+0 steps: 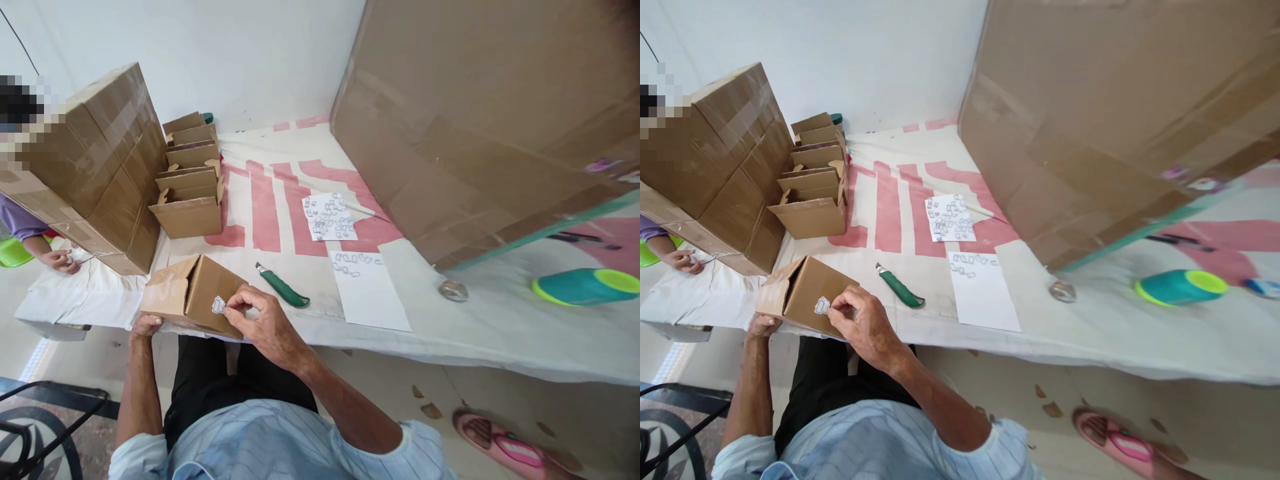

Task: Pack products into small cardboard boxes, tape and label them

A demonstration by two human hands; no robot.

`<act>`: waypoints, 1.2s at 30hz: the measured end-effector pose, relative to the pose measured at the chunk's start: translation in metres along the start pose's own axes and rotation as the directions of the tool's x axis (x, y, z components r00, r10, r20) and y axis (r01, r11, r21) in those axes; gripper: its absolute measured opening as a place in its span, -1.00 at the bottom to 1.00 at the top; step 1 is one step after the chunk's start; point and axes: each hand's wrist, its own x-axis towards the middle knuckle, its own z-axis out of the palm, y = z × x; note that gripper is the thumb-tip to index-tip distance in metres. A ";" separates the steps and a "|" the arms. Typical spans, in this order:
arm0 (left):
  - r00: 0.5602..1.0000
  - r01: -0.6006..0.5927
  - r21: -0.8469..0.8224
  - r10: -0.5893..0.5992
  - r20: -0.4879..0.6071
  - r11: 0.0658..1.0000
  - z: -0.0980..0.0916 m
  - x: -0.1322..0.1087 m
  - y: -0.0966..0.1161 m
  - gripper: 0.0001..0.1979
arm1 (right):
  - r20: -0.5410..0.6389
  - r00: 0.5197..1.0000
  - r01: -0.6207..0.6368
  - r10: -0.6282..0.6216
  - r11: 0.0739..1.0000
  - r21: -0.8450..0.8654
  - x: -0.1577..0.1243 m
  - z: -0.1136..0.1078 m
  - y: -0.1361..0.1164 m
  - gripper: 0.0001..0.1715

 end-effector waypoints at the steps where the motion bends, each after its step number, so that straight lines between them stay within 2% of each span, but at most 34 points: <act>1: 1.000 0.001 0.003 -0.001 0.002 1.000 0.000 0.000 0.000 -0.18 | 0.003 1.000 -0.005 0.005 1.000 0.013 0.000 0.000 0.000 -0.83; 6: 1.000 0.001 0.005 -0.001 0.000 1.000 0.005 -0.001 0.003 -0.16 | -0.004 0.999 -0.045 0.046 0.989 0.141 -0.001 0.001 0.002 -0.86; 15: 1.000 0.001 -0.008 -0.001 -0.018 1.000 0.006 -0.002 0.001 -0.14 | 0.012 0.995 -0.103 0.103 0.977 0.188 -0.001 -0.001 -0.001 -0.82; 23: 1.000 0.015 -0.009 -0.015 -0.009 1.000 0.004 -0.002 0.000 -0.23 | 0.098 0.953 -0.302 0.287 0.926 0.224 -0.003 -0.005 0.005 -0.66; 36: 1.000 0.004 -0.018 -0.004 -0.015 1.000 0.014 -0.004 0.006 -0.14 | 0.161 0.930 -0.367 0.331 0.860 0.354 -0.001 -0.006 0.008 -0.64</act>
